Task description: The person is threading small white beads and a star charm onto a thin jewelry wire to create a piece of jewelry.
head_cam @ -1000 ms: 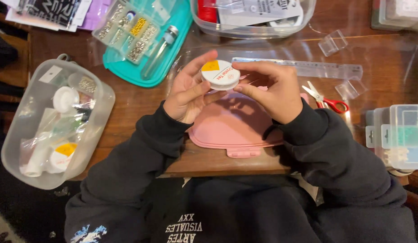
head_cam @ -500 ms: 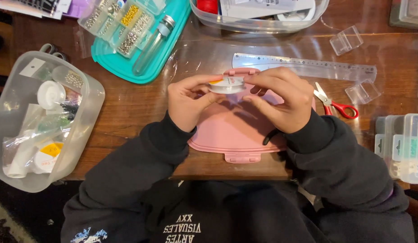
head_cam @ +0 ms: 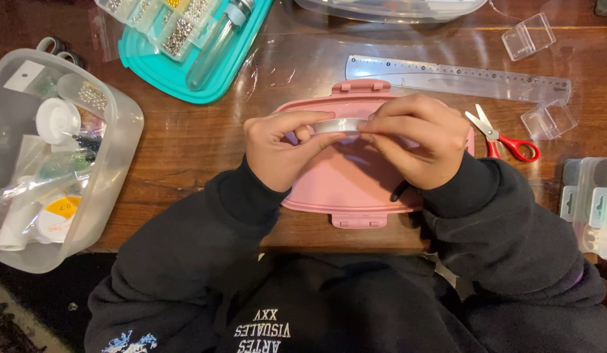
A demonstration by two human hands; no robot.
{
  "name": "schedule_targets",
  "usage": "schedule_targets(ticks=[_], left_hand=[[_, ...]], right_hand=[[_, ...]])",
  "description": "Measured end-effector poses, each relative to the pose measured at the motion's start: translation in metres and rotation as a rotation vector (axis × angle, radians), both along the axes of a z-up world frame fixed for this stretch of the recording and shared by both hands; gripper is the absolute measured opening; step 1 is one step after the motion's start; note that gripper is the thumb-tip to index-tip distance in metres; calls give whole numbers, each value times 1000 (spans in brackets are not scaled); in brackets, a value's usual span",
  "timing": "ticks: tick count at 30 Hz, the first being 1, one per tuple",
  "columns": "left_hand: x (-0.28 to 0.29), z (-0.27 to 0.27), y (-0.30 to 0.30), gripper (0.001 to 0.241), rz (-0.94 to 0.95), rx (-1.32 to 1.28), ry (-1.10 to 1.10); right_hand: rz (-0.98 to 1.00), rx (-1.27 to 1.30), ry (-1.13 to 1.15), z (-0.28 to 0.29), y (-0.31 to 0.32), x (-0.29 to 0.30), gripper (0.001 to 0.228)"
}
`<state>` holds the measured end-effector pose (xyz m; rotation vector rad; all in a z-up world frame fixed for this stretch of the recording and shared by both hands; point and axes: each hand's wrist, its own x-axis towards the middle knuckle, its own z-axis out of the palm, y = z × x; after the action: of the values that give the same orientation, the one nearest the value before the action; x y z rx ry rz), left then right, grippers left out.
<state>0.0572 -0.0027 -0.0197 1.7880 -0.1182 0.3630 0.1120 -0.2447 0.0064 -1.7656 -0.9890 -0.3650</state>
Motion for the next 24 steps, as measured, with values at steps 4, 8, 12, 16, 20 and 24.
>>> schedule_targets(ticks=[4,8,12,16,20,24], left_hand=[[1,-8,3,28,-7,-34,35],[1,-3,4,25,-22,-84,80],[2,-12,5,24,-43,-125,113],[6,-16,4,23,-56,-99,94],[5,-25,2,18,-21,-106,150],[7,-26,2,19,7,-138,161]], right_hand=[[31,33,85,0,-3,2,5],[89,91,151,1,-2,3,5],[87,74,166,1,-1,6,6],[90,110,182,-1,0,5,17],[109,171,199,-1,0,8,22],[121,135,205,-13,-4,17,16]])
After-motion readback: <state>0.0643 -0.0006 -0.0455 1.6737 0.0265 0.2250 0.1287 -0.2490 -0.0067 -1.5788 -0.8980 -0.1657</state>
